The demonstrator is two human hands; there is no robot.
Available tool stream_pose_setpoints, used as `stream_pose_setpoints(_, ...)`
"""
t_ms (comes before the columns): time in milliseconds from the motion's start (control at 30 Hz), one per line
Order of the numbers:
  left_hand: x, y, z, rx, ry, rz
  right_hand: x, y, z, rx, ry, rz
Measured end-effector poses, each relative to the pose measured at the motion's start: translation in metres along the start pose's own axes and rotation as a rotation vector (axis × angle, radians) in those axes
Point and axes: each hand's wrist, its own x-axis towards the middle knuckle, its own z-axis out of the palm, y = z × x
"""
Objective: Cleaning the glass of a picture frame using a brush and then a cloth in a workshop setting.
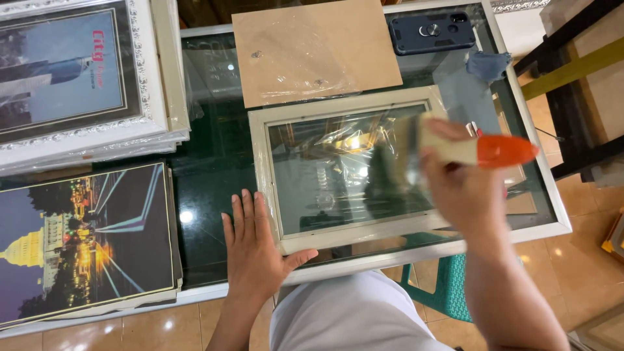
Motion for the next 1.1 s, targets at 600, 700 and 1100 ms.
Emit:
stream_pose_setpoints(600,0.061,0.066,-0.044,-0.264,-0.194,0.192,-0.019,0.038,-0.102,-0.141,-0.278,0.187)
stream_pose_setpoints(700,0.097,0.129,-0.061,-0.582,-0.319,0.441,-0.020,0.035,-0.083,0.084,-0.566,-0.019)
stream_pose_setpoints(1100,0.160,0.191,-0.017,-0.763,-0.580,0.263,-0.081,0.145,-0.017,0.303,0.318,0.034)
